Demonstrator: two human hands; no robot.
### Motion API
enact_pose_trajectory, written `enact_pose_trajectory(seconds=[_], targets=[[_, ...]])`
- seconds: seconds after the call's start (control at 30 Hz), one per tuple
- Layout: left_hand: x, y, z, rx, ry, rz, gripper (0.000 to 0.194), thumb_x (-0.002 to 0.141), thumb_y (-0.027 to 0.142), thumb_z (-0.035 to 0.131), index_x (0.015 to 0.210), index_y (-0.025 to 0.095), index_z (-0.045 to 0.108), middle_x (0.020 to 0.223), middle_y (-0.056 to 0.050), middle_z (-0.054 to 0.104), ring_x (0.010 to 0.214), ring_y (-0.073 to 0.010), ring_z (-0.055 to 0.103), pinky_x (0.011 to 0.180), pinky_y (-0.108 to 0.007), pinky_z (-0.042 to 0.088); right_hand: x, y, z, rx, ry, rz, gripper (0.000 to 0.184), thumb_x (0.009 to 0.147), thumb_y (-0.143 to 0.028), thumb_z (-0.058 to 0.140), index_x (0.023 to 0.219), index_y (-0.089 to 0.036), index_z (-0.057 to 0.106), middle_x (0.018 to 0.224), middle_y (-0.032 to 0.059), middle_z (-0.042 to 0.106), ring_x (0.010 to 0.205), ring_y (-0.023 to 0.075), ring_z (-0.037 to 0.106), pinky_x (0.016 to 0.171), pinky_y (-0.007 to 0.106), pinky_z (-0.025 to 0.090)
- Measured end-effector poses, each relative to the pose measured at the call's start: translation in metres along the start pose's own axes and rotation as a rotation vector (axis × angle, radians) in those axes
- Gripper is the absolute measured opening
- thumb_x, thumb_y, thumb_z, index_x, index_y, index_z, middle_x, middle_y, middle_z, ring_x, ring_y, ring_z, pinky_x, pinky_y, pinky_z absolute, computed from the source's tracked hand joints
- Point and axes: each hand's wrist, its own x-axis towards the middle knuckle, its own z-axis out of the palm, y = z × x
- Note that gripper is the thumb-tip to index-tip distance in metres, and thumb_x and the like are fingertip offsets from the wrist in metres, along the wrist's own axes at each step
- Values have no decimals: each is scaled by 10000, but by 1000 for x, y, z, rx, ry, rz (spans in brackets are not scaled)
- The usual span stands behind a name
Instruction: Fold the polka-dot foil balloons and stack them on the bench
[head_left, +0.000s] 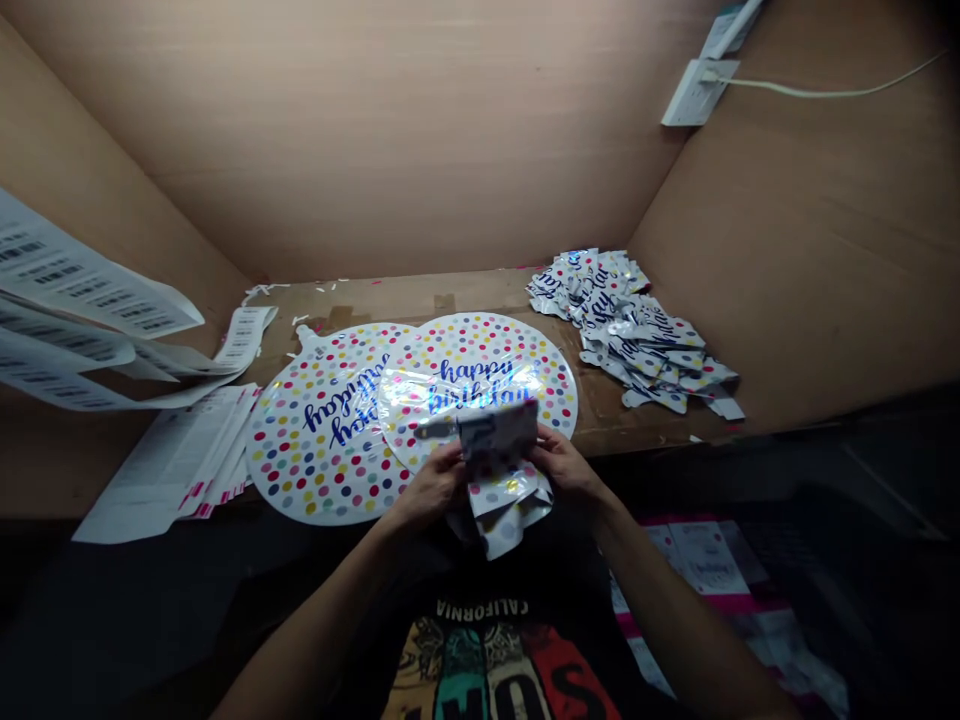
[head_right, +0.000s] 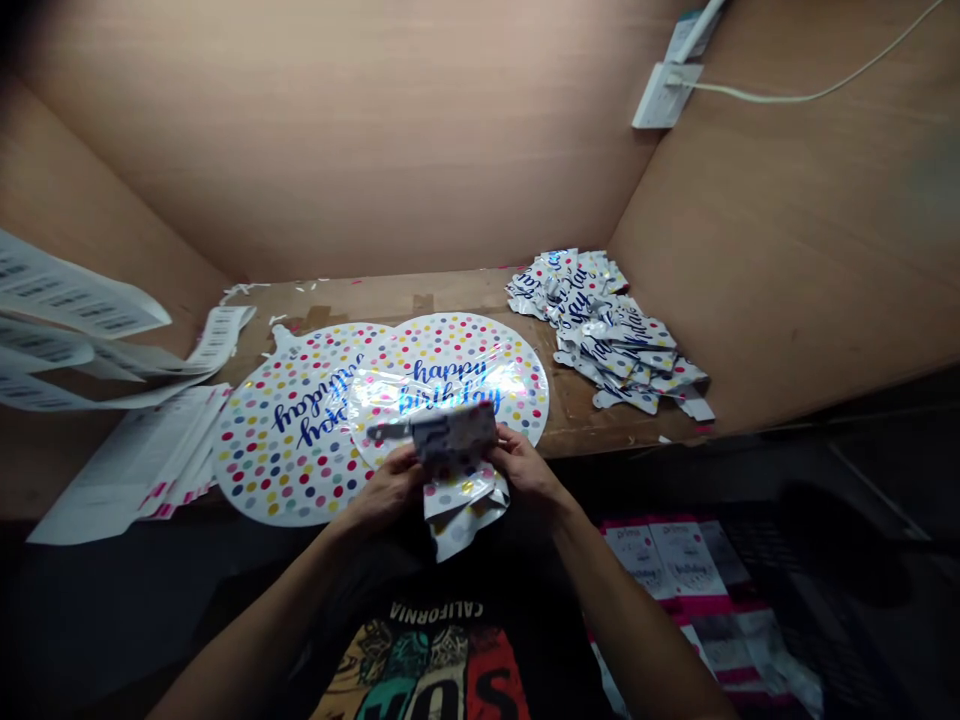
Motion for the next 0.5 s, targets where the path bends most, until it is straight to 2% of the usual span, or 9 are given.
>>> enact_pose_trajectory(seconds=[0.07, 0.13, 0.2, 0.27, 0.37, 0.43, 0.5], targets=[[-2, 5, -6, -5, -32, -42, 240, 777, 318, 702, 918, 140, 782, 883, -89, 735, 755, -192, 660, 691, -291, 519, -1, -10, -3, -6, 29, -42, 195, 737, -316, 845, 753, -188, 698, 806, 6, 684, 648, 126, 600, 619, 241, 493], [-3, 13, -9, 2, -76, -59, 276, 787, 346, 636, 887, 147, 797, 889, -100, 731, 770, -217, 676, 694, -321, 539, -1, -19, -4, -17, 39, -48, 173, 722, -295, 824, 709, -183, 692, 797, 14, 671, 652, 130, 591, 587, 233, 472], [-1, 21, -9, 162, -47, 58, 294, 815, 391, 640, 915, 166, 801, 926, -100, 718, 842, -237, 682, 743, -343, 561, 2, -22, -3, 19, 29, -10, 205, 776, -378, 789, 887, -214, 736, 820, 20, 683, 689, 161, 625, 625, 268, 514], [3, 28, -3, 427, 32, 237, 279, 798, 392, 737, 980, 187, 789, 986, -94, 703, 955, -251, 671, 828, -350, 568, 7, -19, 2, 19, 16, 31, 370, 813, -481, 780, 1087, -241, 716, 837, 23, 702, 704, 184, 653, 669, 312, 552], [12, 28, 4, 622, 58, 391, 454, 787, 320, 802, 1223, 231, 711, 1176, -95, 662, 1021, -230, 664, 850, -332, 581, 21, -18, 2, -142, -4, -1, 455, 776, -502, 840, 1088, -197, 710, 863, 43, 724, 715, 184, 668, 693, 307, 559], [18, 23, 3, 597, 35, 423, 563, 844, 310, 752, 1385, 259, 606, 1339, -115, 582, 923, -181, 680, 760, -308, 599, 36, -39, -16, -259, 45, -100, 454, 783, -505, 834, 1063, -167, 720, 887, 55, 733, 734, 183, 672, 695, 296, 557], [24, 19, -5, 593, 50, 447, 534, 898, 328, 696, 1412, 267, 565, 1379, -123, 541, 817, -146, 680, 689, -299, 598, 49, -86, -55, -350, 218, -270, 493, 796, -526, 808, 1107, -156, 711, 937, 64, 739, 773, 189, 679, 718, 299, 564]])
